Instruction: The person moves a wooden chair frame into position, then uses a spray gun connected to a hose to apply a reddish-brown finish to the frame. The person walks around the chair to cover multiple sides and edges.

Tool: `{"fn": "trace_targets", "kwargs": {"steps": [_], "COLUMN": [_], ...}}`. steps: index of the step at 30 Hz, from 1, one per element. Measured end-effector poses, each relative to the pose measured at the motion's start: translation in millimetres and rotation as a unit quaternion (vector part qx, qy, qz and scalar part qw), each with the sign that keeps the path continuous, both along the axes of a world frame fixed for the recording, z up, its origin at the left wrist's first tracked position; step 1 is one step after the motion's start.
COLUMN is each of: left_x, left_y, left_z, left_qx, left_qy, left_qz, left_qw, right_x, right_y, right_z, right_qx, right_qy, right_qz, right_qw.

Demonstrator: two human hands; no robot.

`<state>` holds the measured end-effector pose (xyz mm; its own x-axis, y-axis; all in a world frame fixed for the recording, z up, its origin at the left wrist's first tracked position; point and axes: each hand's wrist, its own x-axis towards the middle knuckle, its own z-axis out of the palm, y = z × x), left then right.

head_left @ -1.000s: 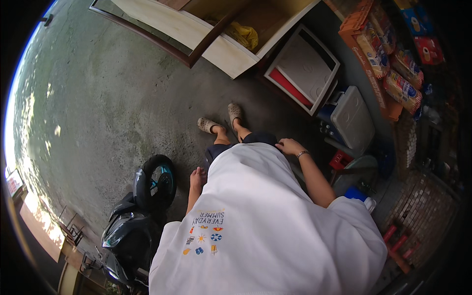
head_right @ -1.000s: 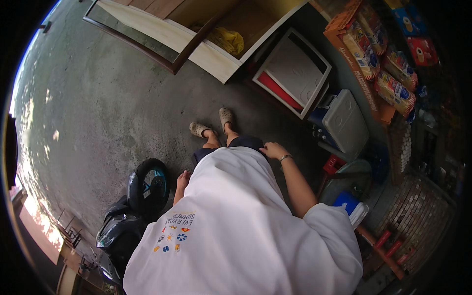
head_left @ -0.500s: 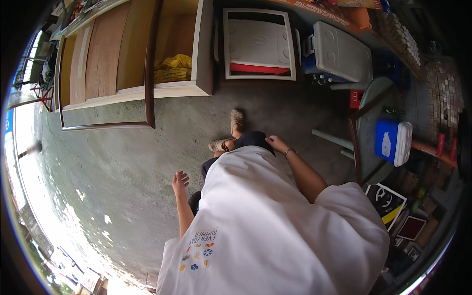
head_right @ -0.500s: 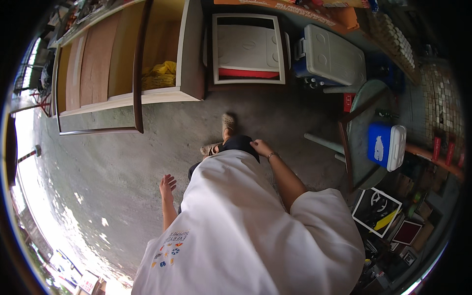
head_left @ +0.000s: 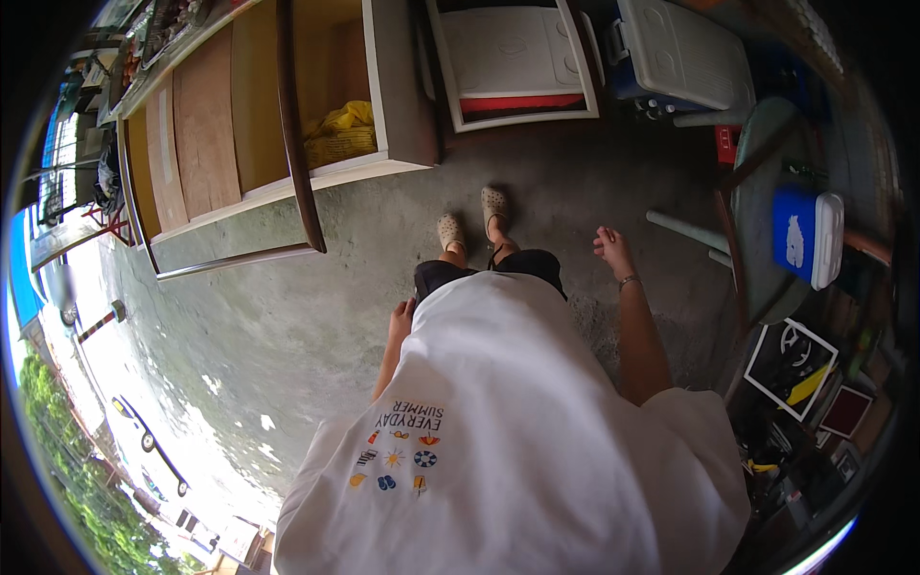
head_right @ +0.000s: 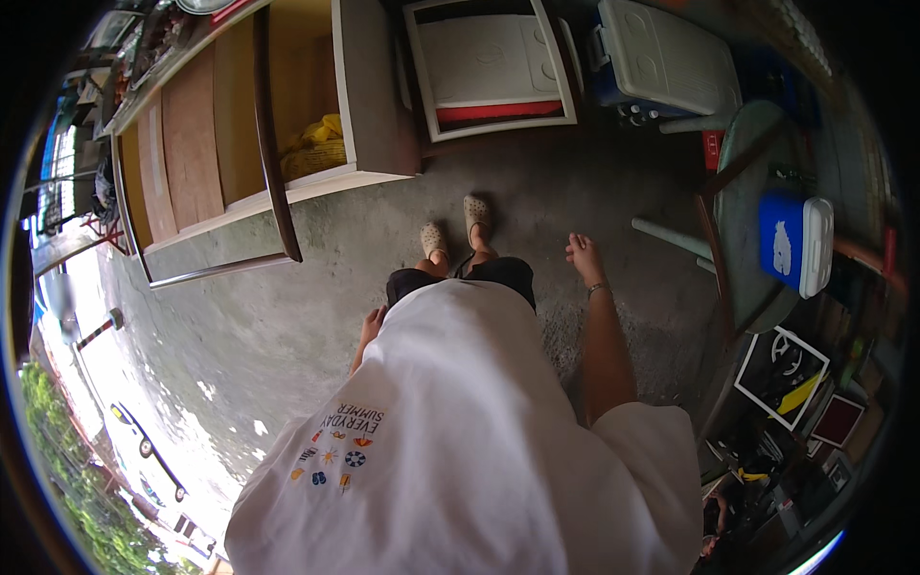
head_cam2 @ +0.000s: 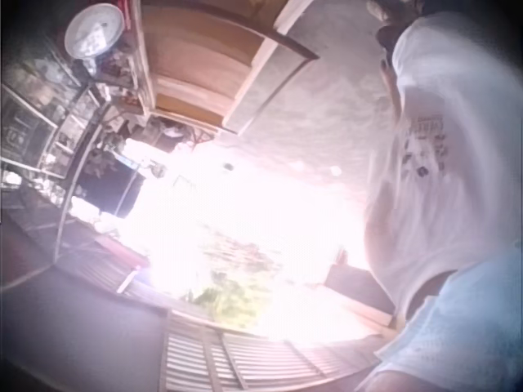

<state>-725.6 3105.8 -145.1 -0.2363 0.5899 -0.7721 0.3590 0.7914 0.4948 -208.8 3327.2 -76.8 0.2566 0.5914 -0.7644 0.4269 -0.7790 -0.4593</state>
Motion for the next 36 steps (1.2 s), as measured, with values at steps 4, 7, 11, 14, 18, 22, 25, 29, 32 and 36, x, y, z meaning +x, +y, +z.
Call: {"fn": "trace_targets", "kwargs": {"steps": [4, 7, 11, 14, 18, 22, 25, 29, 32, 36], "left_x": [3.4, 5.9, 37.0, 67.1, 121.5, 173.3, 184.8, 201.3, 201.7, 216.2], "left_y": [54.5, 71.4, 96.8, 104.6, 106.9, 135.0, 120.9, 123.1, 101.7, 91.7], "left_z": [7.8, -21.7, -52.9, -77.2, -105.5, -99.5, -118.8, -116.3, -114.9, -100.0], "left_qx": [-0.073, -0.056, -0.043, -0.063, -0.103, -0.168, -0.132, -0.152, -0.084, -0.165], "left_qy": [-0.119, -0.044, 0.046, -0.014, 0.012, 0.033, -0.045, -0.069, -0.064, -0.090], "left_qz": [0.107, -0.025, -0.109, -0.051, -0.091, -0.182, -0.110, -0.100, -0.204, -0.157], "left_qw": [0.984, 0.997, 0.992, 0.997, 0.990, 0.968, 0.984, 0.981, 0.973, 0.970], "right_x": [15.0, -24.6, -91.4, -141.7, -122.0, -92.3, -77.8, -63.6, -60.5, -57.2], "right_y": [-57.8, -98.5, -161.8, -143.9, -158.9, -172.3, -166.7, -152.5, -142.1, -155.8], "right_z": [-0.6, 4.4, -76.4, -74.1, -124.4, -156.7, -160.4, -165.9, -169.1, -185.8], "right_qx": [-0.006, -0.058, -0.145, -0.249, -0.234, -0.196, -0.203, -0.203, -0.212, -0.237], "right_qy": [-0.034, 0.007, -0.026, -0.085, -0.036, 0.008, 0.036, 0.058, 0.097, 0.086], "right_qz": [-0.037, -0.011, 0.223, 0.263, 0.249, 0.202, 0.186, 0.175, 0.166, 0.162], "right_qw": [0.999, 0.998, 0.964, 0.928, 0.939, 0.959, 0.961, 0.962, 0.958, 0.954]}}
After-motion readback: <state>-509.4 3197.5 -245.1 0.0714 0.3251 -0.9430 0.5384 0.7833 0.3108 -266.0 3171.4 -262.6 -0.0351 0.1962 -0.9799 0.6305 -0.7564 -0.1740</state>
